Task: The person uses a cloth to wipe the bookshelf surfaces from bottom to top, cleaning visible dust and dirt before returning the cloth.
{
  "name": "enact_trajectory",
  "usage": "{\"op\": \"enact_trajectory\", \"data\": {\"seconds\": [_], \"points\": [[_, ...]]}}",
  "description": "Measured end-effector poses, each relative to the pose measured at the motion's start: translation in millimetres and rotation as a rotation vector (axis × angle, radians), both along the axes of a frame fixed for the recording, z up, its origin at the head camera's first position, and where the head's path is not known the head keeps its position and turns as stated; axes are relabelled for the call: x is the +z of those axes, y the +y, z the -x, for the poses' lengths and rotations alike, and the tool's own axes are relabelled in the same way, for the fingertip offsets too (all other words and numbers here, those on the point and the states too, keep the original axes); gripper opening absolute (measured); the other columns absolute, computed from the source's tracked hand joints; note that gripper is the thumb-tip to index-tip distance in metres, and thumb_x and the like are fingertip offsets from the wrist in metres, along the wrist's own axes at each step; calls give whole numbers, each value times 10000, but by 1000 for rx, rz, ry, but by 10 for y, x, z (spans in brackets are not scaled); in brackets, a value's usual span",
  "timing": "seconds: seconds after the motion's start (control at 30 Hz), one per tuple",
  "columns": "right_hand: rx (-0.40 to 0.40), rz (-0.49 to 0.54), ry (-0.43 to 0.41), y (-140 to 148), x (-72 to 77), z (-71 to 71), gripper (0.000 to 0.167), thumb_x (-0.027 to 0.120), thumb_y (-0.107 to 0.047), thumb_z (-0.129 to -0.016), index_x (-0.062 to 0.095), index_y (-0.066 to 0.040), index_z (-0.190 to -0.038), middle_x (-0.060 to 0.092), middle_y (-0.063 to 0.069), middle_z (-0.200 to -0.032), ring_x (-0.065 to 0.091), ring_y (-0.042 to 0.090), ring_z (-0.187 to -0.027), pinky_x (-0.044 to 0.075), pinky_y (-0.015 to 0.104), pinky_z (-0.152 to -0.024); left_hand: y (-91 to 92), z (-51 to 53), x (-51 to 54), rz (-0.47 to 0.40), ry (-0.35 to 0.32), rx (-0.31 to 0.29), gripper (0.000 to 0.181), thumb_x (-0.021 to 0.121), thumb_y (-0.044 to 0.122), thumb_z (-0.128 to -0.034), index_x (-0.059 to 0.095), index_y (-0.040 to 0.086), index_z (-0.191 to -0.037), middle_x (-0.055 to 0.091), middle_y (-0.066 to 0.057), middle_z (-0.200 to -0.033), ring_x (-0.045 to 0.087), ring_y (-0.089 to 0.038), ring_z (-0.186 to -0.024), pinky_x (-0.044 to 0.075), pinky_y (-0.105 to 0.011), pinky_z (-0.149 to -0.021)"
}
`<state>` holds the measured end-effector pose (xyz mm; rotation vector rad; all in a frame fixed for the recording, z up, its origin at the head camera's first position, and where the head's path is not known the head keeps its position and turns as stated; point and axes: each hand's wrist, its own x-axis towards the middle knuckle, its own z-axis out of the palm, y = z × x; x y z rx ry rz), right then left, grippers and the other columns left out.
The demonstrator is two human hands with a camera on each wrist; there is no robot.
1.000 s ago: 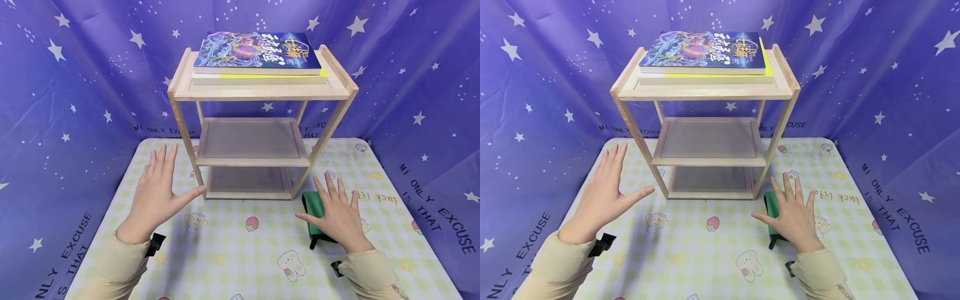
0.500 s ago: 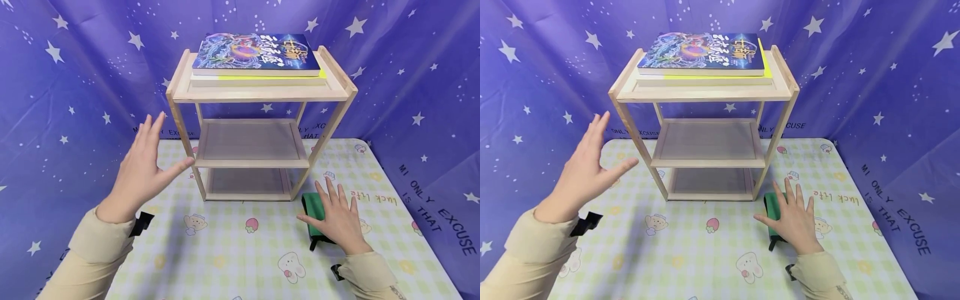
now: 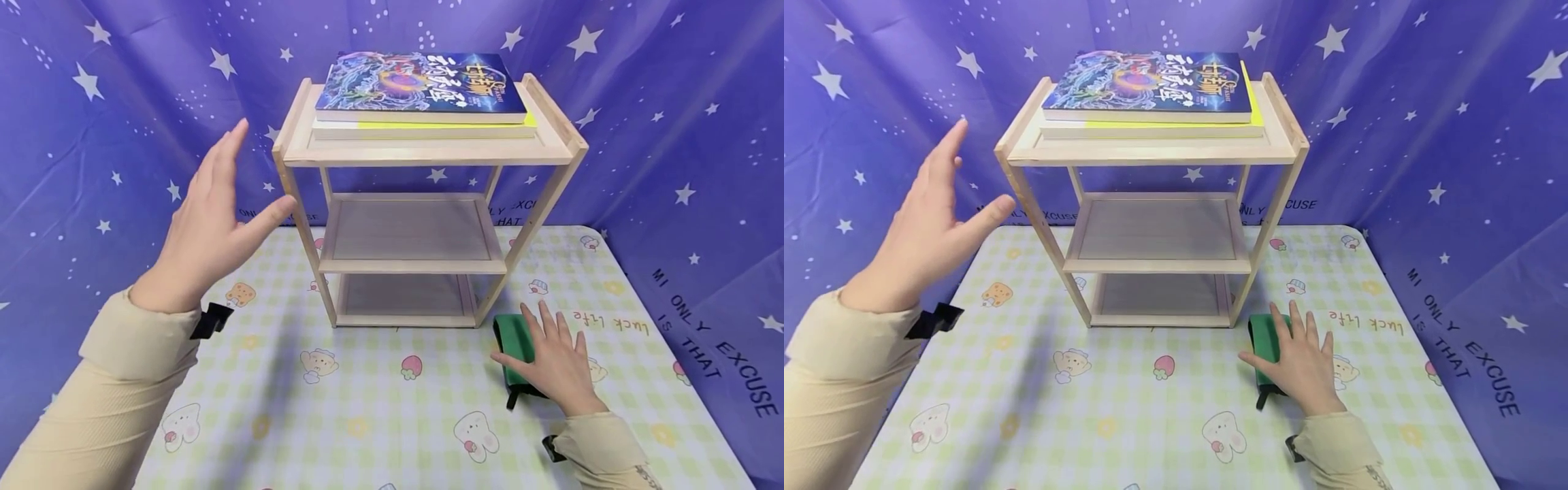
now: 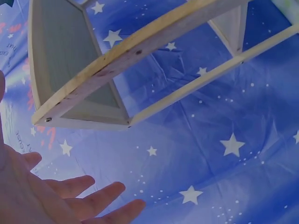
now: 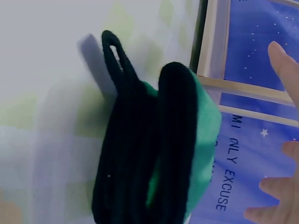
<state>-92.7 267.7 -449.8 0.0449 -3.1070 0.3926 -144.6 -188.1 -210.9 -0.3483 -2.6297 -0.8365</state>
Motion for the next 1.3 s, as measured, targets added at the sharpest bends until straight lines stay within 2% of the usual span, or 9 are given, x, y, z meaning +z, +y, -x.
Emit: {"op": "enact_trajectory", "data": {"seconds": [0.17,0.43,0.63,0.73,0.93,1.07,1.17,1.3], "points": [[-9,11,-28,14,-63,12,1118,590,-793,-775,127,-195,-1598,114,241,-1631,151,576,-1426,100,796,-1046,36,134,166,-24,-28,-34,791,547,547,-948,85,400,-1574,162,-1,-1652,209,-315,-1507,206,-672,-1139],[-18,12,-54,37,-164,39,1121,587,-793,-777,164,-148,-1590,136,267,-1616,164,584,-1416,123,794,-1047,135,339,446,-61,-93,-66,614,402,531,-1005,138,454,-1553,214,-84,-1631,365,-359,-1405,286,-676,-1075],[-21,8,-72,44,-257,54,1126,573,-806,-775,167,-141,-1588,149,282,-1606,192,586,-1403,174,796,-1031,204,522,572,-70,-174,-70,585,337,565,-1011,164,437,-1555,224,-121,-1630,294,-338,-1466,225,-613,-1157],[-22,11,-72,36,-302,46,1115,592,-791,-775,206,-119,-1577,165,293,-1596,222,588,-1388,216,792,-1016,215,628,592,-91,-224,-64,578,318,570,-1013,159,443,-1554,256,-111,-1623,284,-314,-1481,221,-597,-1167],[-31,5,-74,27,-369,48,1100,597,-781,-781,237,-98,-1565,183,305,-1583,255,585,-1374,280,771,-1001,215,794,556,-187,-305,-56,561,322,561,-1017,172,458,-1548,393,-142,-1547,441,-274,-1355,358,-523,-1093],[-42,17,-73,25,-406,58,1085,614,-760,-786,241,-100,-1563,180,305,-1582,269,575,-1368,327,757,-965,201,874,512,-278,-352,-95,560,345,540,-1018,189,443,-1547,431,-177,-1442,503,-215,-1206,479,-376,-923],[-52,28,-67,26,-433,73,1074,623,-743,-795,237,-99,-1563,177,312,-1579,286,566,-1358,362,741,-923,194,922,484,-330,-376,-129,577,376,536,-1012,200,421,-1550,464,-160,-1344,552,-149,-1074,494,-280,-803],[-64,38,-50,27,-466,102,1053,642,-709,-806,246,-85,-1556,176,332,-1569,340,570,-1308,393,708,-858,194,969,459,-383,-419,-159,604,425,539,-997,203,421,-1547,482,-138,-1308,593,-119,-999,511,-268,-779]]}}
